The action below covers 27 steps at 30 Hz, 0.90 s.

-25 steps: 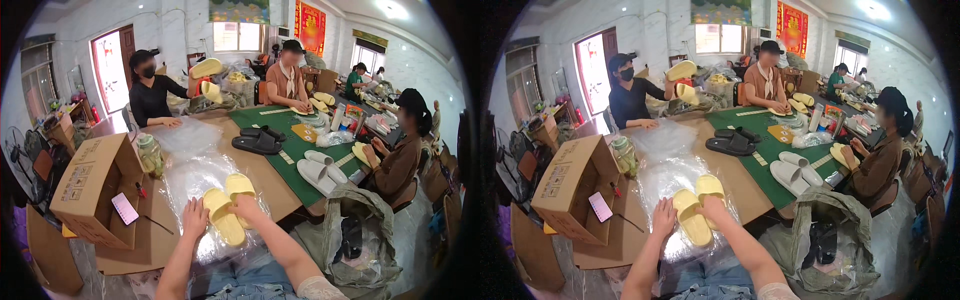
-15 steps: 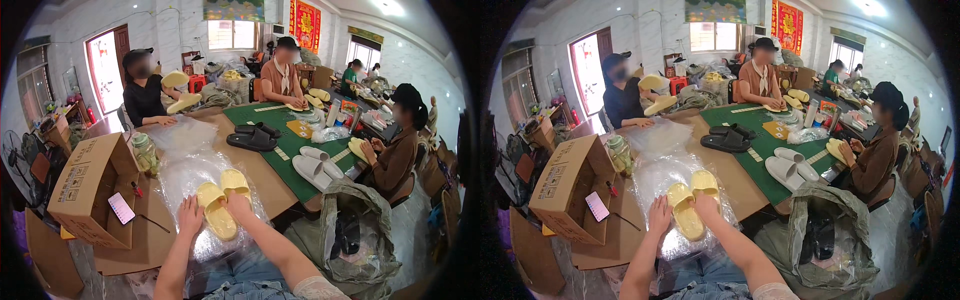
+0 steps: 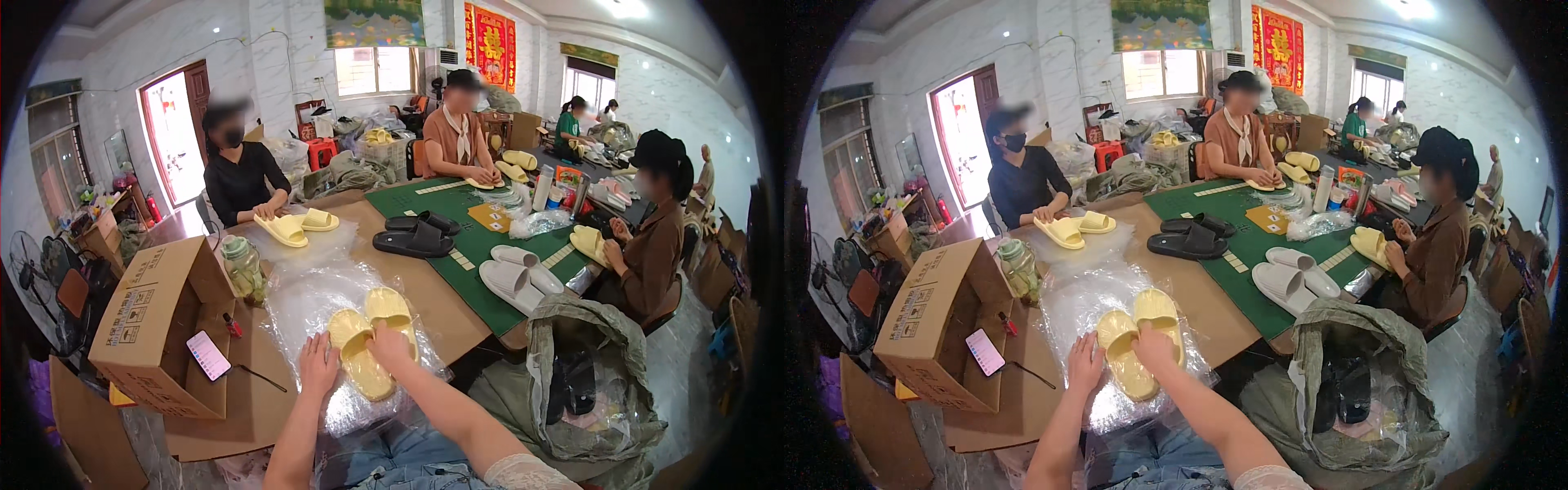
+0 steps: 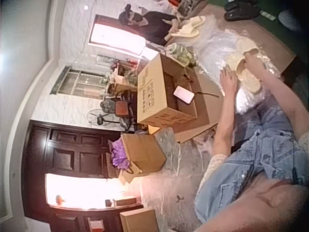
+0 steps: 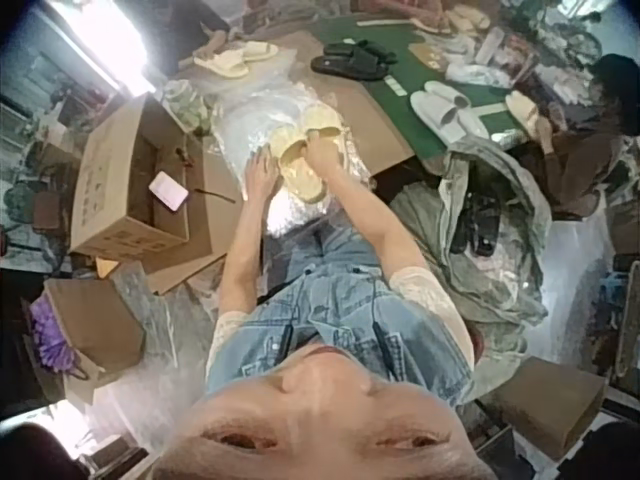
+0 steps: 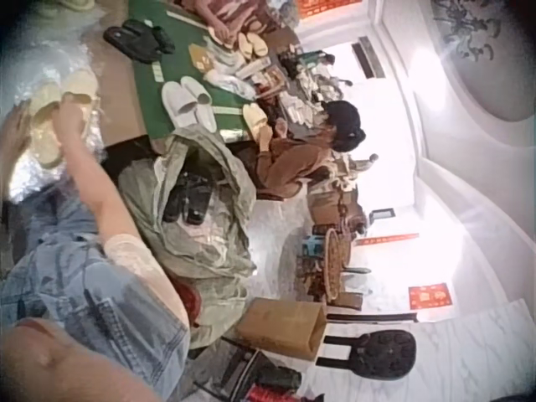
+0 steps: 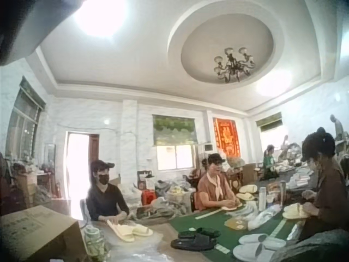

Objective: The person wraps pairs of slippers in bubble wrap and places them into a large green sack. The person handles multiple pairs of slippers in various colors, including white, yellow, pink, and black, wrapping each pair individually before adding them to the sack.

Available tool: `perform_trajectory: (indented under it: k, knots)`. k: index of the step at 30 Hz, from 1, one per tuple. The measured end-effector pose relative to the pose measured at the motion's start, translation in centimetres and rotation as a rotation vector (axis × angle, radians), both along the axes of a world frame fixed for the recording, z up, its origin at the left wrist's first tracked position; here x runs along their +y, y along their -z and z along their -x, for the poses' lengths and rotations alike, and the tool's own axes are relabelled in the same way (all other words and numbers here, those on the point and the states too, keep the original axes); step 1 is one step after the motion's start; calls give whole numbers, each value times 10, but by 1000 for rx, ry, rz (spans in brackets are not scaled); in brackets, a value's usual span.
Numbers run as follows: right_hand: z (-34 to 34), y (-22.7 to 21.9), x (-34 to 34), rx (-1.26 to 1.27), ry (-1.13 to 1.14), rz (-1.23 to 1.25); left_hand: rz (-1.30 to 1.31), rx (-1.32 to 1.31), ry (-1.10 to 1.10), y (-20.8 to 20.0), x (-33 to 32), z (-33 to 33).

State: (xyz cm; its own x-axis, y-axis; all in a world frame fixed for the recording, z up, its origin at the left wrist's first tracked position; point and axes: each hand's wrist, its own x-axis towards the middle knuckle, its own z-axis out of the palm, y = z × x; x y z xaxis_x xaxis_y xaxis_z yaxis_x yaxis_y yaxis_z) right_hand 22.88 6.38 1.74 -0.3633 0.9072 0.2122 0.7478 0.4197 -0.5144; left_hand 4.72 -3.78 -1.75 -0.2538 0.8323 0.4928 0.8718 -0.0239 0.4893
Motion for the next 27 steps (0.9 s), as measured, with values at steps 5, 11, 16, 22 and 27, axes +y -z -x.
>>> perform_trajectory:
  k: [5,11,16,22,27]
  knots:
    - [-3,-19,-3,-51,33,71,13,-25,-16,3,1,1]
    - [7,-2,13,-159,-37,-33,24,1,0,1,2,-1]
    - [13,10,17,-47,58,-11,19,-13,19,0,2,-1]
    - [14,16,12,-1,20,-104,-19,-14,9,1,-2,3]
    - [8,16,9,49,0,-116,-23,-24,9,-3,-1,-1]
